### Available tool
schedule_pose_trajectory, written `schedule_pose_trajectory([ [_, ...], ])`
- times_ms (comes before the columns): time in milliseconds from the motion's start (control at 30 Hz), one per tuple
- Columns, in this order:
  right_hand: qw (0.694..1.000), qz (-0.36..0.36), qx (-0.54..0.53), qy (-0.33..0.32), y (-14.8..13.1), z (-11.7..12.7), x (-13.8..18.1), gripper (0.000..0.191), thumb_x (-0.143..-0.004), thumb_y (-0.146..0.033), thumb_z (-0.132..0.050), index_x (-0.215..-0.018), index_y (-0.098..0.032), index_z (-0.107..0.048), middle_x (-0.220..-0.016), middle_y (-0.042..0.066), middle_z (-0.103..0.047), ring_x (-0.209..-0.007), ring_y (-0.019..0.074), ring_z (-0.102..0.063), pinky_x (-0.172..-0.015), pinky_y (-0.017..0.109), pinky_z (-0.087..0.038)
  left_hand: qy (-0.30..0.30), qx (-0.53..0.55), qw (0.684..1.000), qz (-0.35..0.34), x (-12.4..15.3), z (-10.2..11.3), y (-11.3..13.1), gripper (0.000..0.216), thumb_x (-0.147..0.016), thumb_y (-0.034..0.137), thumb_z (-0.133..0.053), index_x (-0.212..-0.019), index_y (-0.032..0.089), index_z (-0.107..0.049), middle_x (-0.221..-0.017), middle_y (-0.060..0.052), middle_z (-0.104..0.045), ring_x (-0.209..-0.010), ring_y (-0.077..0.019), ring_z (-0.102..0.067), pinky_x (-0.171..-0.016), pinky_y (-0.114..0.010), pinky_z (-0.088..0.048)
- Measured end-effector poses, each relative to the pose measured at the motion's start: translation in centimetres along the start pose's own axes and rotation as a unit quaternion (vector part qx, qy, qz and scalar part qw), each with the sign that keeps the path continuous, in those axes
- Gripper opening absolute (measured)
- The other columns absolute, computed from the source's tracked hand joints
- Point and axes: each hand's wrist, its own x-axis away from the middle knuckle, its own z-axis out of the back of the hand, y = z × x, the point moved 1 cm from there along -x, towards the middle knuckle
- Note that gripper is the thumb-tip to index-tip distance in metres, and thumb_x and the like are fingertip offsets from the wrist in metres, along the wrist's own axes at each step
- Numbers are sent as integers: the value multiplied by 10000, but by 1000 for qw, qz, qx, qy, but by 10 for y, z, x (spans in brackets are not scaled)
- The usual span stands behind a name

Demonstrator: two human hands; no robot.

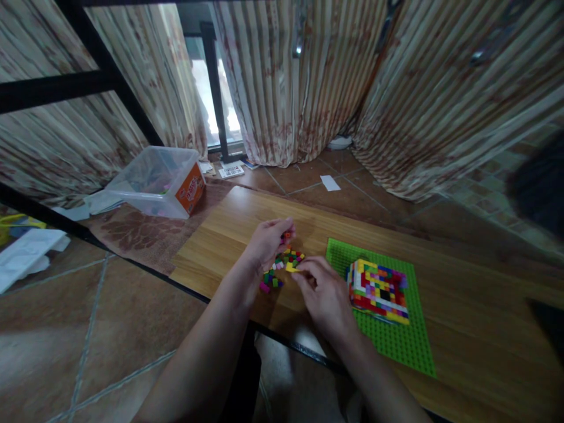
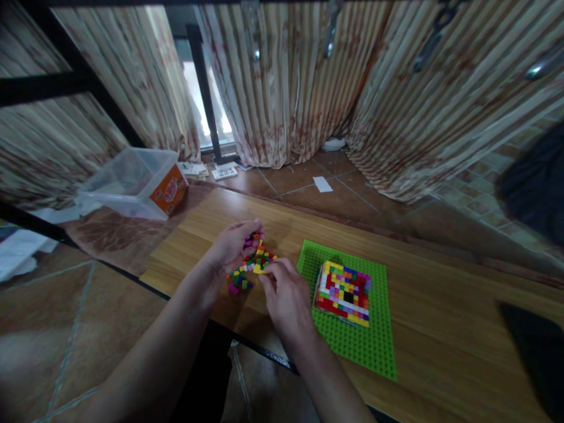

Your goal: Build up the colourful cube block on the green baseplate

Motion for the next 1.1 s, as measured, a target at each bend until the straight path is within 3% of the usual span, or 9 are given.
schedule_pose_trajectory([
  [100,997,-5,-14,72,-5,15,-2,86,-897,-254,-573,-871,-215,-646,-839,14,-672,-752,159,-627,-693,279,-476,-36,-58,998,14,4,-2,0,348,-753,450,-692,-675,122,-608,-594,6,-548,-438,-31,-394,-402,-165,-237],
  [233,992,-10,-41,117,-4,32,-4,93,-893,-254,-577,-874,-224,-663,-826,11,-681,-753,156,-631,-694,282,-484,-167,-94,980,43,16,-11,0,414,-757,538,-661,-698,131,-616,-492,46,-441,-392,-34,-302,-384,-190,-159],
  [400,982,-33,-105,156,6,43,-4,104,-865,-251,-602,-915,-223,-688,-876,25,-690,-806,162,-643,-726,299,-511,-259,-100,960,38,23,-21,-2,296,-709,404,-751,-772,141,-631,-568,44,-484,-454,-32,-330,-422,-184,-180],
  [533,954,-110,-211,180,12,45,-3,173,-807,-314,-666,-941,-205,-684,-873,30,-702,-793,164,-657,-737,313,-536,-266,-96,959,23,22,-28,-8,287,-717,392,-745,-819,148,-636,-595,48,-482,-469,-36,-317,-441,-194,-192],
  [700,936,-169,-249,182,11,53,-4,199,-769,-379,-693,-839,-194,-709,-661,-9,-654,-583,129,-582,-560,255,-486,-273,-84,958,-15,24,-38,-13,308,-741,424,-724,-840,149,-627,-591,56,-445,-491,-47,-321,-471,-206,-208],
  [967,913,-192,-314,175,15,63,-3,247,-745,-414,-707,-803,-174,-711,-543,-31,-583,-478,105,-514,-469,226,-429,-263,-68,962,-34,30,-56,-20,307,-744,424,-721,-777,140,-609,-603,41,-464,-509,-52,-331,-485,-216,-215],
  [1100,921,-197,-267,203,29,86,1,241,-764,-411,-698,-839,-184,-732,-580,-15,-620,-510,118,-550,-499,243,-465,-202,-38,978,-23,26,-60,-18,288,-693,380,-755,-696,140,-595,-580,42,-456,-495,-47,-330,-468,-205,-211],
])
